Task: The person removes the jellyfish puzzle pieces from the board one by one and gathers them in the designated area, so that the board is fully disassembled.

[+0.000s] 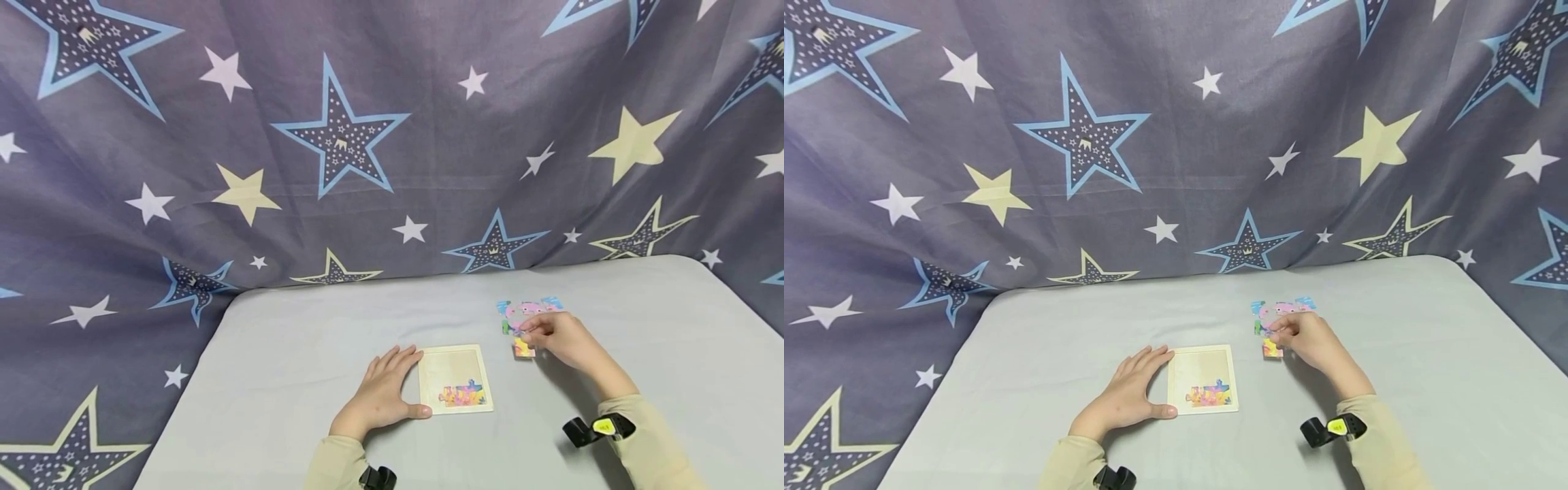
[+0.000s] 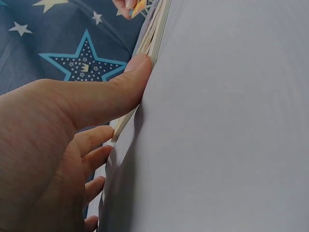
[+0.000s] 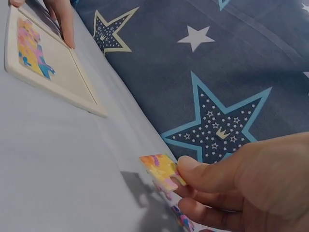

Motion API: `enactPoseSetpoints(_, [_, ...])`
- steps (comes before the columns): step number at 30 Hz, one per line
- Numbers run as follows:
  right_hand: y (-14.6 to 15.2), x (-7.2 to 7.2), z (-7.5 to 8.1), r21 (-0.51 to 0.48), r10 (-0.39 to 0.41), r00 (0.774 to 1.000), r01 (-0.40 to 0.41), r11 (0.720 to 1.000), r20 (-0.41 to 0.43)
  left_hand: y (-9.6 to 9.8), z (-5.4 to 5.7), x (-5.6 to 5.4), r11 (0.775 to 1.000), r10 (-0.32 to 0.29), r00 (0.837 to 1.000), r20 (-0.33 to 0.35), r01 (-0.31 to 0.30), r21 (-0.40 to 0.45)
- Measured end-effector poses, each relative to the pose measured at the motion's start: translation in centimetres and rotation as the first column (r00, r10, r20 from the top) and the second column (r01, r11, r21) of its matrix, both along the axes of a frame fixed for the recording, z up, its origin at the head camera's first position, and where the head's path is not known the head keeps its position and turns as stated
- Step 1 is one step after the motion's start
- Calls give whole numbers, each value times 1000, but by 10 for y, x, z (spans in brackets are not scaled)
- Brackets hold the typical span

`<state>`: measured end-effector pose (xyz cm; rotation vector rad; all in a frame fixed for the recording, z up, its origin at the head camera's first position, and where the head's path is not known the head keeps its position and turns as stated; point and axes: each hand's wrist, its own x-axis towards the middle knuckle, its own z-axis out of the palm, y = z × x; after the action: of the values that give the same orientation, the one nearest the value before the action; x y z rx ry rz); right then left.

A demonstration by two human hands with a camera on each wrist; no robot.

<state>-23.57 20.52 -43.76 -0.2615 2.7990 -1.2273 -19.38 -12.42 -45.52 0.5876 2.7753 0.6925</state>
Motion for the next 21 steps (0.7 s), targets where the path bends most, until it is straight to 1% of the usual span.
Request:
enactPoseSetpoints(4, [1, -1, -2, -5, -10, 1000, 11, 1000, 24, 0, -1, 0, 1000, 2, 1000, 3, -2, 1])
enactPoseSetpoints(10, [-4, -1, -8, -26, 8, 1000, -8, 1000, 10, 0, -1, 0, 1000, 4, 1000, 1, -4, 4])
enactPoseSetpoints(13, [-7, -1, -11, -9, 8, 1000, -8, 1000, -5, -1, -2, 0, 1000, 2, 1000, 1, -2, 5])
enactPoseSetpoints(18, [-10, -1, -13, 71, -8, 1000, 10, 997, -27, -1, -2, 0, 1000, -2, 1000, 3, 2, 3])
enactPoseSetpoints(21, [-10, -2, -14, 82, -13, 1000, 15, 997, -28, 0, -2, -1, 1000, -5, 1000, 2, 5, 0])
